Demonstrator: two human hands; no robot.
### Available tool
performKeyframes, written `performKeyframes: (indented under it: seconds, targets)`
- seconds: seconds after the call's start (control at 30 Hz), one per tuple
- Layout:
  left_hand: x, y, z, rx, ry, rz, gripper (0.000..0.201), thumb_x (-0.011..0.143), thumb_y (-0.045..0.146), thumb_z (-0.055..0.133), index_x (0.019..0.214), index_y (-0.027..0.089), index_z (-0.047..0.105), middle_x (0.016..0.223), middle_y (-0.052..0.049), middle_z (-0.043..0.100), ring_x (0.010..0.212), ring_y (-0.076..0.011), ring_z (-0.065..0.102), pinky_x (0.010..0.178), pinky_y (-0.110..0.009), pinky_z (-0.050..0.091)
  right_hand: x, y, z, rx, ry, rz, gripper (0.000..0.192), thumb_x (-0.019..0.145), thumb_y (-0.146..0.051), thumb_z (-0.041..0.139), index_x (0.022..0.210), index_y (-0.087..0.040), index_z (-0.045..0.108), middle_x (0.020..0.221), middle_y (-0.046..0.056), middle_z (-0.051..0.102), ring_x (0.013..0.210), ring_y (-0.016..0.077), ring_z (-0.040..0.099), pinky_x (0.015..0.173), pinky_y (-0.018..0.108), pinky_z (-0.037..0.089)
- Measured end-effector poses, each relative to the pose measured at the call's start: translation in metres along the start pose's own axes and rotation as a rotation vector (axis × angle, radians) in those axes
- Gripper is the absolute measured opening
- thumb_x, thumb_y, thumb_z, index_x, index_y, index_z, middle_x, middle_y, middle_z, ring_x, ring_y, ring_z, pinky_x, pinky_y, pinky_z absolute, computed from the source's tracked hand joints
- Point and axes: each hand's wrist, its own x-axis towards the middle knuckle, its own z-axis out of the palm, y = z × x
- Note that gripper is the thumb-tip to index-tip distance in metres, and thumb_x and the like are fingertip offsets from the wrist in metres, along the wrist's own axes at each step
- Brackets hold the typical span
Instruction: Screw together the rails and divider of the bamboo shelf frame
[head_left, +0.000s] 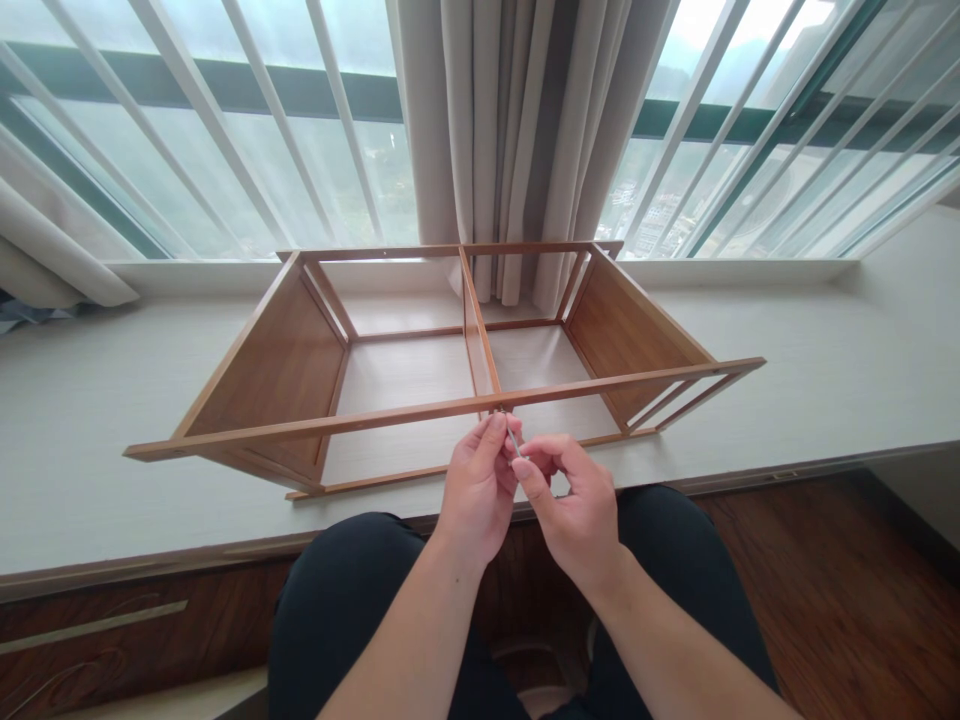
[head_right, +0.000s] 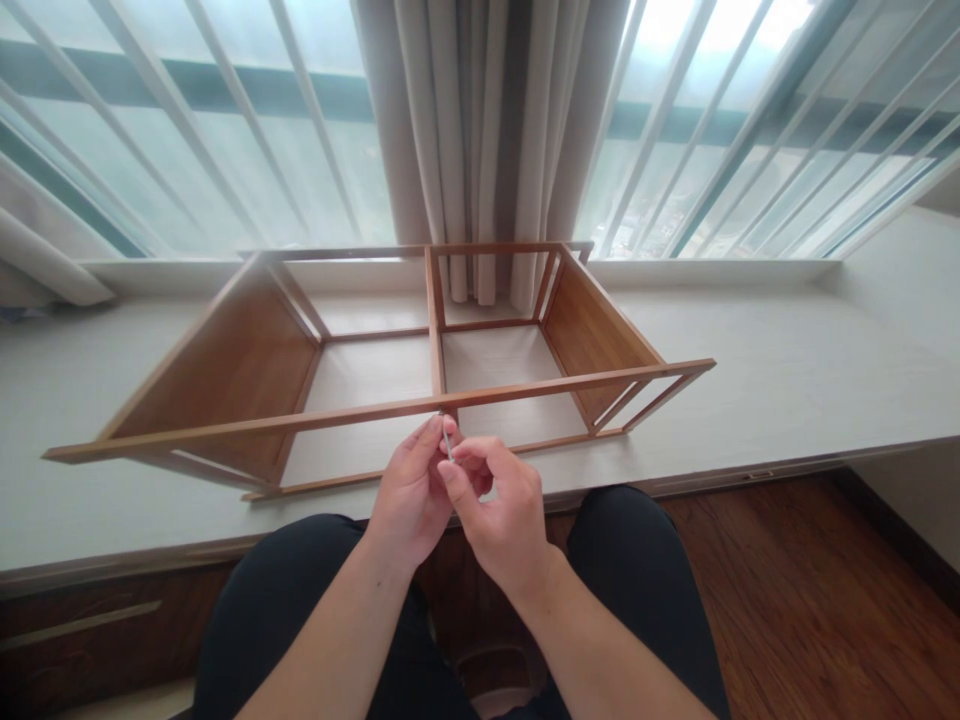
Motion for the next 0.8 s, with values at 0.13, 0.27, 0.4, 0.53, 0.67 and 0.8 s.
performKeyframes:
  seconds: [0.13,0.27,0.4,0.53,0.67,0.8]
  targets:
    - [-0.0022,0.0022,0.0032,-0.001,0.014,-0.008,0.037,0.075,0.041,0.090,0.086,0.012,0.071,0.068,0.002,0.054,0.058,-0.0077,0.048,0.054,-0.020,0.040,-0.0004,0.0003,0.0003,0.076,-0.028,0.065,0.017,0.101,-0.029,0.059,0.088,-0.021,0.067,0.072,-0.002,0.068,0.063,0.0119,0.062,0.062,0.023,0.049]
    - [-0.0029,0.0037,0.0048,0.005,0.023,-0.007,0.037,0.075,0.041,0.091,0.087,0.012,0.071,0.067,0.002,0.054,0.058,-0.0075,0.049,0.056,-0.019,0.041,-0.0003,0.0027,0.0011,0.089,-0.031,0.069,0.015,0.101,-0.029,0.060,0.091,-0.021,0.068,0.074,-0.002,0.069,0.065,0.0121,0.063,0.064,0.023,0.049]
    - [-0.0024,0.0044,0.0055,0.008,0.019,-0.003,0.037,0.073,0.041,0.091,0.086,0.012,0.071,0.066,0.002,0.054,0.057,-0.0078,0.050,0.053,-0.019,0.042,-0.0011,0.0039,0.0007,0.115,-0.034,0.096,0.018,0.101,-0.032,0.060,0.091,-0.020,0.069,0.074,-0.001,0.069,0.066,0.0135,0.063,0.064,0.025,0.050]
    - [-0.0020,0.0040,0.0066,0.020,0.005,0.015,0.037,0.072,0.041,0.091,0.083,0.012,0.070,0.064,0.003,0.052,0.052,-0.0074,0.048,0.047,-0.019,0.042,-0.0039,0.0029,0.0017,0.208,-0.050,0.183,0.023,0.102,-0.037,0.058,0.090,-0.020,0.068,0.069,-0.002,0.065,0.061,0.0136,0.059,0.061,0.026,0.048]
    - [-0.0021,0.0046,0.0079,0.043,0.012,0.020,0.038,0.073,0.042,0.090,0.084,0.012,0.069,0.063,0.003,0.052,0.046,-0.0060,0.046,0.042,-0.017,0.039,-0.0053,0.0011,0.0037,0.295,-0.054,0.230,0.026,0.103,-0.038,0.056,0.088,-0.020,0.067,0.069,-0.002,0.062,0.062,0.0134,0.057,0.061,0.026,0.047]
    - [-0.0028,0.0065,0.0093,0.062,0.007,0.004,0.040,0.073,0.044,0.089,0.084,0.013,0.067,0.063,0.005,0.051,0.042,-0.0075,0.046,0.038,-0.019,0.039,-0.0037,0.0000,0.0046,0.369,-0.059,0.276,0.028,0.104,-0.039,0.056,0.086,-0.019,0.066,0.067,-0.002,0.060,0.061,0.0127,0.055,0.059,0.025,0.045]
